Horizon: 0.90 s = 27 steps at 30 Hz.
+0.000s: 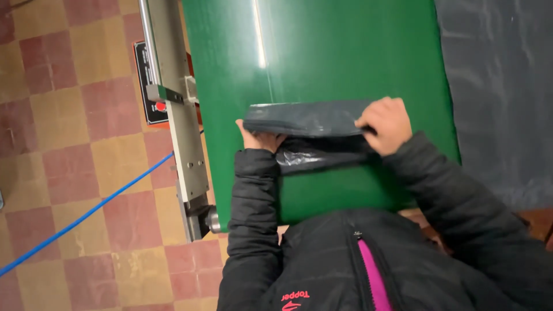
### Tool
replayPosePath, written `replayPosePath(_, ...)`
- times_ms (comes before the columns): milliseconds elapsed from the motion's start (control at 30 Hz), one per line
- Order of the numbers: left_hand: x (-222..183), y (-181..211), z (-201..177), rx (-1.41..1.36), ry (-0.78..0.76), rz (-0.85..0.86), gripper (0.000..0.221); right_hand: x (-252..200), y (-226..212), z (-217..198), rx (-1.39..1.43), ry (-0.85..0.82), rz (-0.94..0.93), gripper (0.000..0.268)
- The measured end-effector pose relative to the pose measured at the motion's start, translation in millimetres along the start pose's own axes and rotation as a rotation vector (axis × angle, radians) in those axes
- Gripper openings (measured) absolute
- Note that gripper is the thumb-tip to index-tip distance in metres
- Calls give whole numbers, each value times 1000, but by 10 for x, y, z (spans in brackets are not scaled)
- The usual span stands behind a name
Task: Folding black plastic bags and stacking them in a red plastic crate.
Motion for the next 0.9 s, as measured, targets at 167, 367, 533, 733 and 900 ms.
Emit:
replayPosePath(167, -380, 91, -547, 165, 38, 172, 99, -722, -137, 266, -38, 4, 4, 24)
replayPosePath(367, -1383, 293, 843, 1200, 474, 597, 70, -836, -160, 368, -127, 14, 1, 24)
replayPosePath(533, -1584, 127, 1441, 2427, 34, 1062, 49, -625, -665, 298, -202, -17, -37, 35)
replayPosePath(733, -1191, -353, 993, 2749, -371, 566, 8, -730, -1178, 1018, -61, -113, -210, 50)
replayPosePath(900, -995, -720, 1683, 2357, -679, 82, 20, -1310, -1014, 1235, 151, -133, -189, 44)
Point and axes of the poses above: each hand's wrist, its own x-axis towards the middle knuckle, its own z-axis out of the palm, y = z × x, the point moved 6 cm from there along x, towards the middle knuckle, and after that the axes turned 3 degrees about x, right-handed, at the moved point
